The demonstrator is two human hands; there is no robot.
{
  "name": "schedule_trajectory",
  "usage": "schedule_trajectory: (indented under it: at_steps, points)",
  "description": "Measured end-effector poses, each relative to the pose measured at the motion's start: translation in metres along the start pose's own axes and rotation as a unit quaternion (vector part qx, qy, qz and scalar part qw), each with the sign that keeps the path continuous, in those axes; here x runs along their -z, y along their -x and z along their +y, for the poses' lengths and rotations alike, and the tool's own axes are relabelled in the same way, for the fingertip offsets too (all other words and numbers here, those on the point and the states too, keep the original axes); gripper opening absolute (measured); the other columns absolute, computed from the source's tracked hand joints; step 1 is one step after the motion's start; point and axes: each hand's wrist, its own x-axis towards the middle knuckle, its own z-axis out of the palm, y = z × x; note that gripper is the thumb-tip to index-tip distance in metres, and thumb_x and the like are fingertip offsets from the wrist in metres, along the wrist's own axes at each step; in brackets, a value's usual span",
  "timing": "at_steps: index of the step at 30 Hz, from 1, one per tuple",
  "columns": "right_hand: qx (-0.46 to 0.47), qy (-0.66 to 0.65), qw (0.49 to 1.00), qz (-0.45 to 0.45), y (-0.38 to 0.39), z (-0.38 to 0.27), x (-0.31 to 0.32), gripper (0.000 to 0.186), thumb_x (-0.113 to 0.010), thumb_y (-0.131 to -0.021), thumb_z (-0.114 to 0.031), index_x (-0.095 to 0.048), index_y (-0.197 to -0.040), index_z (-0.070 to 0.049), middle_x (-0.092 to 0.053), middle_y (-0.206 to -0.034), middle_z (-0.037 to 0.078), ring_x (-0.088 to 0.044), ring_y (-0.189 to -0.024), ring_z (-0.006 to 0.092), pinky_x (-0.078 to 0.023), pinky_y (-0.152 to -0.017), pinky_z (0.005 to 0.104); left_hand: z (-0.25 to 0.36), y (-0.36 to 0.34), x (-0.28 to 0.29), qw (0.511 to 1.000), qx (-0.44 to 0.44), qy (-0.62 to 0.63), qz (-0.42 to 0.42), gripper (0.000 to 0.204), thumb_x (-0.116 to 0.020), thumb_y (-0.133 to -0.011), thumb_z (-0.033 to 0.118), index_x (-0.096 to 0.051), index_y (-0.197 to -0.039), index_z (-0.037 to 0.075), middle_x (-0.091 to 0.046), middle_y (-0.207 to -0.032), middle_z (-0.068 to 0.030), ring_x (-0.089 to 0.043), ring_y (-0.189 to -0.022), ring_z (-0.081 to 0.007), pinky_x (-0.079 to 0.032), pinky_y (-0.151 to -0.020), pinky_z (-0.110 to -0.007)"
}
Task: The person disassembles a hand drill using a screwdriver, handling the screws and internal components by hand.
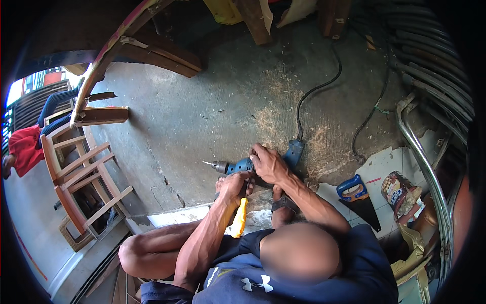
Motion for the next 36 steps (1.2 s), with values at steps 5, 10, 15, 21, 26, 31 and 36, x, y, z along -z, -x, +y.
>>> schedule_trajectory:
  at_steps: [5, 10, 15, 21, 26, 31, 36]
  points:
    - [0.07, -0.026, 0.997, -0.029, 0.012, 0.003, 0.011, 0.013, -0.059, -0.097, -0.013, -0.052, -0.104, -0.004, -0.064, -0.081, 0.023, -0.065, -0.076, 0.0458, -0.052, -0.066, 0.0511, -0.002, -0.001, 0.0, 1.0, -0.006, -0.008, 0.006, 0.013, -0.056, -0.1, 0.01, -0.063, -0.097, 0.0, -0.063, -0.08, -0.0083, -0.056, -0.056, -0.0153, -0.044, -0.048, -0.027]
    - [-0.115, -0.107, 0.986, -0.05, -0.002, 0.0, 0.018, 0.014, -0.06, -0.095, -0.012, -0.057, -0.103, -0.001, -0.07, -0.078, 0.02, -0.072, -0.074, 0.0369, -0.056, -0.067, 0.0447, -0.008, -0.011, 0.01, 1.0, -0.004, -0.008, -0.023, 0.017, -0.054, -0.104, 0.013, -0.063, -0.097, 0.001, -0.063, -0.079, -0.0068, -0.056, -0.057, -0.0149, -0.045, -0.048, -0.028]
    - [-0.191, -0.1, 0.973, -0.082, -0.006, 0.026, -0.001, 0.016, -0.056, -0.099, -0.012, -0.057, -0.109, 0.001, -0.072, -0.079, 0.015, -0.072, -0.068, 0.0223, -0.057, -0.064, 0.0372, -0.005, -0.013, 0.013, 0.998, 0.04, 0.0, -0.056, 0.022, -0.049, -0.107, 0.016, -0.063, -0.097, 0.003, -0.062, -0.077, -0.0032, -0.053, -0.055, -0.0126, -0.043, -0.046, -0.026]
    - [-0.246, -0.131, 0.953, -0.117, -0.019, 0.014, 0.006, 0.016, -0.055, -0.1, -0.01, -0.056, -0.108, 0.004, -0.071, -0.079, 0.014, -0.071, -0.067, 0.0206, -0.058, -0.062, 0.0343, -0.008, -0.008, 0.007, 1.0, -0.001, 0.014, -0.026, 0.011, -0.057, -0.1, 0.01, -0.063, -0.1, 0.0, -0.063, -0.079, -0.0067, -0.054, -0.055, -0.0119, -0.039, -0.042, -0.023]
    - [-0.279, -0.342, 0.889, -0.124, -0.017, 0.011, 0.007, 0.013, -0.059, -0.1, -0.009, -0.057, -0.106, 0.003, -0.069, -0.09, 0.014, -0.071, -0.076, 0.0223, -0.061, -0.067, 0.0323, 0.0, 0.01, 0.003, 0.998, -0.057, 0.017, -0.024, 0.009, -0.058, -0.099, 0.009, -0.061, -0.099, 0.001, -0.062, -0.079, -0.0073, -0.054, -0.055, -0.0116, -0.039, -0.041, -0.023]
    - [-0.225, -0.476, 0.846, 0.083, -0.029, 0.014, 0.032, 0.011, -0.061, -0.102, -0.012, -0.056, -0.105, -0.002, -0.067, -0.094, 0.011, -0.07, -0.084, 0.0192, -0.062, -0.075, 0.0327, 0.033, 0.011, 0.018, 0.98, -0.175, -0.06, 0.076, 0.014, -0.066, -0.097, 0.015, -0.065, -0.101, 0.001, -0.062, -0.078, -0.0035, -0.058, -0.061, -0.0135, -0.043, -0.048, -0.026]
    - [-0.19, -0.368, 0.909, 0.057, -0.013, 0.002, 0.052, 0.016, -0.062, -0.102, -0.016, -0.057, -0.11, -0.003, -0.067, -0.09, 0.008, -0.067, -0.077, 0.0139, -0.059, -0.069, 0.029, 0.029, 0.006, -0.007, 0.766, -0.339, -0.53, 0.132, 0.025, -0.076, -0.09, 0.019, -0.075, -0.113, 0.01, -0.068, -0.09, -0.0092, -0.07, -0.082, -0.0257, -0.055, -0.075, -0.038]
